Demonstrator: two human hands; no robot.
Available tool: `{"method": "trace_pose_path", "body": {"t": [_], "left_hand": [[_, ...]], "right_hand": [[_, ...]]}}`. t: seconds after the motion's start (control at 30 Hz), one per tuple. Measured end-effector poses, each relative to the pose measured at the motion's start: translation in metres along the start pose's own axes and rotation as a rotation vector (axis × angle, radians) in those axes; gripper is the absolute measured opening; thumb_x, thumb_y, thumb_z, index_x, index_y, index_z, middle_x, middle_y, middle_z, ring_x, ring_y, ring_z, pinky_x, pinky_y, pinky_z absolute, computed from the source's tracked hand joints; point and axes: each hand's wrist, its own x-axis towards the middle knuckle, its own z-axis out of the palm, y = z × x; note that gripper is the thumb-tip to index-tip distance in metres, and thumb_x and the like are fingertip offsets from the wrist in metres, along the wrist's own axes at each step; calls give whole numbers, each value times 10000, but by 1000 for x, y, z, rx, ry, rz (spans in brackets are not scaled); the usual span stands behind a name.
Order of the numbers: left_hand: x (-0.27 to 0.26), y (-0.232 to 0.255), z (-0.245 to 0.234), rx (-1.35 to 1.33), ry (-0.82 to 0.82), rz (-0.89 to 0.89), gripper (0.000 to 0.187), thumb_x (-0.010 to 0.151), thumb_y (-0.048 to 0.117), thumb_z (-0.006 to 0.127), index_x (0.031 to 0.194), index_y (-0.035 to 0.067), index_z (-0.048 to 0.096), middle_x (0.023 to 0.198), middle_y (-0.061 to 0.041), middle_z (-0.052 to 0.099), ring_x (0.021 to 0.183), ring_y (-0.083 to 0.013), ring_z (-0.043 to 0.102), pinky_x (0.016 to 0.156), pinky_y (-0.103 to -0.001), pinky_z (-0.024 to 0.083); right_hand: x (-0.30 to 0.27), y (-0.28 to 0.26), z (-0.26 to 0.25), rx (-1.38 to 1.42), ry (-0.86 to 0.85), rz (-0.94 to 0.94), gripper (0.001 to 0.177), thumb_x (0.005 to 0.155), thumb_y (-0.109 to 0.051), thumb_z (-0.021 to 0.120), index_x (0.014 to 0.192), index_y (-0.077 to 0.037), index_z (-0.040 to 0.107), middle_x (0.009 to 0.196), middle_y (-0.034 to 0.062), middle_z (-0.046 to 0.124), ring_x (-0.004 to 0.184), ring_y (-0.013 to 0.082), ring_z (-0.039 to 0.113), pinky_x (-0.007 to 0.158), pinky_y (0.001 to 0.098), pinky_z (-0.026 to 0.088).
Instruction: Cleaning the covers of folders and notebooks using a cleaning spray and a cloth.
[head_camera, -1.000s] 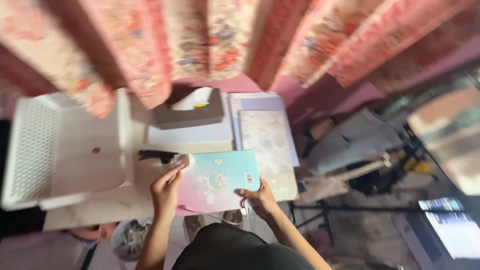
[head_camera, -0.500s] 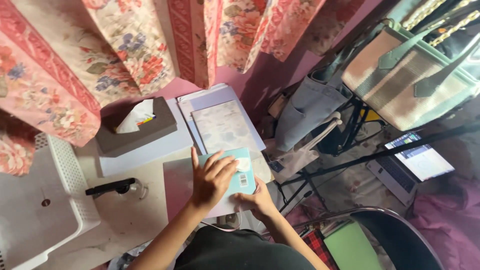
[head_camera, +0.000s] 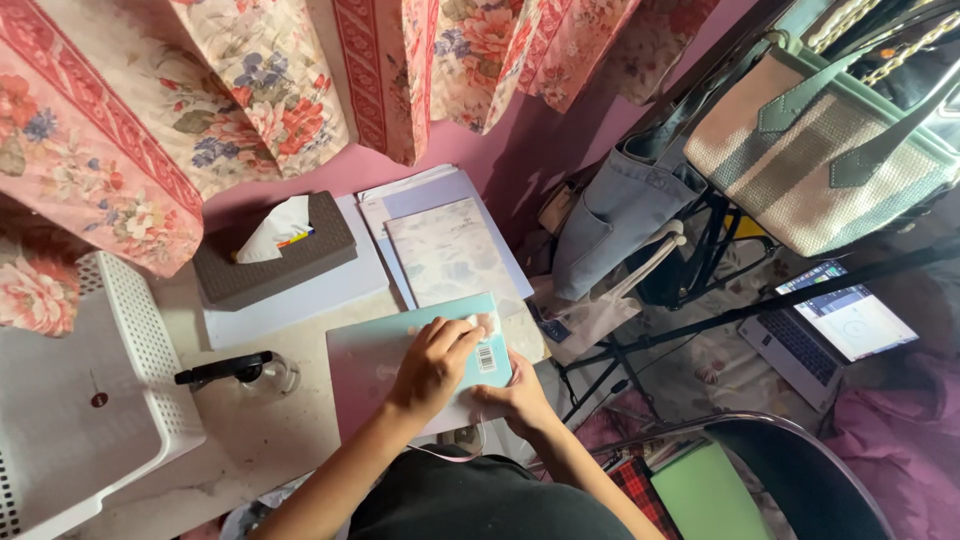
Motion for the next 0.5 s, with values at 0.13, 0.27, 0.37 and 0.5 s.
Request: {"method": "trace_pose_path", "body": {"t": [0.13, 0.27, 0.37, 0.5], "left_hand": [[-10, 6, 11, -35, -23, -41, 226, 866, -40, 664, 1041, 79, 743, 898, -52, 595, 800, -210, 610, 672, -303, 509], [-3, 21, -3, -81, -48, 80, 167, 872, -33, 661, 994, 49, 739, 834, -72, 605, 739, -227, 604, 658, -320, 499], [-3, -18, 6, -41, -28, 138, 140, 884, -21, 658, 978, 61, 723, 841, -66, 584, 752, -227, 601, 679, -330, 487], [-8, 5, -1, -33, -78, 224, 73, 883, 3, 664, 916, 59, 697, 806, -62, 573, 732, -226, 596, 672, -337, 479]], "right_hand": [[1, 2, -3, 1, -10, 4, 477, 583, 188, 849, 1007, 51, 676, 776, 125, 720, 688, 240, 745, 603, 342, 621], [-1, -2, -4, -9, -8, -12, 469, 583, 206, 837, 1002, 78, 670, 766, 135, 713, 680, 261, 739, 582, 370, 625], [-7, -10, 8, -22, -22, 11, 478, 572, 200, 835, 1002, 68, 671, 771, 134, 718, 681, 244, 740, 590, 358, 621], [-7, -6, 0, -83, -20, -7, 479, 569, 185, 838, 1006, 65, 681, 772, 115, 714, 693, 251, 745, 574, 337, 613]]}}
